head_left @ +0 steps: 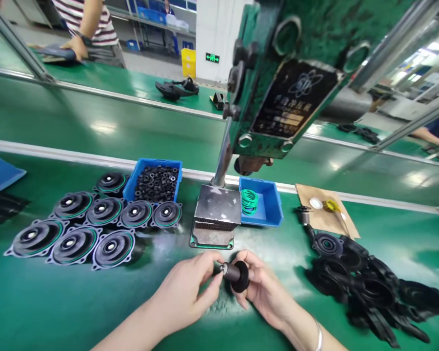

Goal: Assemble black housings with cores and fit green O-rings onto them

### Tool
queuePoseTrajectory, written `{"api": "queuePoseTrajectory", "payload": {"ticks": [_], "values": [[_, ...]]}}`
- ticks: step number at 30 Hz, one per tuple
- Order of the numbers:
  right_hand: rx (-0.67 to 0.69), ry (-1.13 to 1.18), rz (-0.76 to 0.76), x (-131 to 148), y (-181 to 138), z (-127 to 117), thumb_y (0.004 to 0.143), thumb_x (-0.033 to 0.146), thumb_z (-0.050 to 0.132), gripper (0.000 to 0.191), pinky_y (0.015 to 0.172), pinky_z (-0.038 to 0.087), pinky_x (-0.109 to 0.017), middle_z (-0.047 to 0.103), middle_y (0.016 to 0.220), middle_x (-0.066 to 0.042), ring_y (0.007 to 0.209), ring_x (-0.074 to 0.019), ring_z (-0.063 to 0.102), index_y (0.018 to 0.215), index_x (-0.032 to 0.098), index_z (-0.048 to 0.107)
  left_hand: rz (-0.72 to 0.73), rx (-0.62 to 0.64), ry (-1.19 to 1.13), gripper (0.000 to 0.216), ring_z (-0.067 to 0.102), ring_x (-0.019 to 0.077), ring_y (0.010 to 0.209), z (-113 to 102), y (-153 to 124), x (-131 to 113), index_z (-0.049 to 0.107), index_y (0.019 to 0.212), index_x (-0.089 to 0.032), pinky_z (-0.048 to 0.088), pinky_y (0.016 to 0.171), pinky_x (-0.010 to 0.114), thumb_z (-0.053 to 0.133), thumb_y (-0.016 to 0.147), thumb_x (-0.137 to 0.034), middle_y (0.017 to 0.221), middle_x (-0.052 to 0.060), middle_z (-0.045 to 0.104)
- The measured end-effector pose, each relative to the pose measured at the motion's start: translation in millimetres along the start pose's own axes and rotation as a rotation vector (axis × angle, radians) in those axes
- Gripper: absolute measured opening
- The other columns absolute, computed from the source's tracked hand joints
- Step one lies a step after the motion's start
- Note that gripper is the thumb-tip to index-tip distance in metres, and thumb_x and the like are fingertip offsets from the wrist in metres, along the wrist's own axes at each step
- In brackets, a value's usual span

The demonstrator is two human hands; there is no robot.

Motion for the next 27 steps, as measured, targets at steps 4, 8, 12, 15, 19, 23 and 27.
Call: {"api": "queuePoseTrajectory", "payload": {"ticks": [4,8,12,15,19,23,27], "values": [[-0.003,-0.135,-0.053,7,-3,1,0.083,0.033,0.073,0.027,0.048,0.045,-0.019,0.055,0.08,0.002,0.055,-0.0087,0.055,0.093,0.019,0.052,0.139,-0.05,0.247,0.018,0.048,0.0145,0.059,2,-4,-5,0.048,0.108,-0.023,0.034,0.058,0.027,0.046,0.093,-0.013,0.072,-0.006,0.048],[0.003,-0.229,-0.056,9,-4,2,0.082,0.039,0.077,0.035,0.049,0.043,-0.019,0.055,0.089,0.001,0.056,-0.0077,0.055,0.095,0.02,0.051,0.135,-0.062,0.192,0.019,0.046,0.0122,0.055,5,-5,-5,0.046,0.101,-0.023,0.034,0.055,0.025,0.051,0.088,-0.011,0.067,-0.008,0.044],[0.011,-0.273,-0.039,7,-5,3,0.083,0.042,0.077,0.036,0.049,0.044,-0.019,0.053,0.089,0.001,0.058,-0.0075,0.053,0.093,0.02,0.05,0.032,-0.034,-0.035,0.019,0.037,0.0094,0.05,8,-3,0,0.046,0.093,-0.024,0.03,0.05,0.022,0.052,0.084,-0.008,0.063,-0.01,0.036],[0.027,-0.242,-0.026,5,-6,2,0.082,0.041,0.077,0.036,0.048,0.044,-0.018,0.053,0.088,0.001,0.058,-0.0078,0.053,0.093,0.02,0.05,-0.025,-0.008,-0.161,0.023,0.036,0.0088,0.051,9,-1,1,0.048,0.094,-0.024,0.03,0.049,0.02,0.054,0.079,-0.008,0.064,-0.01,0.036],[0.075,-0.124,0.057,-2,-6,0,0.081,0.035,0.074,0.031,0.044,0.043,-0.018,0.054,0.085,0.001,0.054,-0.0081,0.054,0.094,0.019,0.05,-0.008,0.031,-0.225,0.023,0.035,0.0076,0.05,7,-1,-6,0.045,0.09,-0.024,0.03,0.049,0.02,0.054,0.076,-0.007,0.064,-0.01,0.038],[0.133,-0.062,0.142,-8,-8,2,0.08,0.031,0.07,0.027,0.042,0.042,-0.016,0.052,0.08,0.002,0.05,-0.0071,0.053,0.091,0.019,0.048,0.002,0.062,-0.175,0.028,0.039,0.0084,0.053,6,-6,-9,0.043,0.088,-0.024,0.03,0.05,0.02,0.057,0.069,-0.008,0.064,-0.009,0.041],[0.101,-0.158,0.128,-6,-9,4,0.079,0.034,0.076,0.034,0.043,0.04,-0.015,0.051,0.083,0.002,0.051,-0.005,0.05,0.09,0.019,0.047,-0.049,0.093,-0.176,0.033,0.037,0.0088,0.05,10,-7,-3,0.041,0.086,-0.025,0.027,0.047,0.021,0.057,0.065,-0.006,0.06,-0.01,0.038]]}}
Point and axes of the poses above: each hand's wrist, its own y-axis towards the middle knuckle, its own z-axis out of the palm, x = y × z, the point moved 5 cm from there along y, towards the middle knuckle
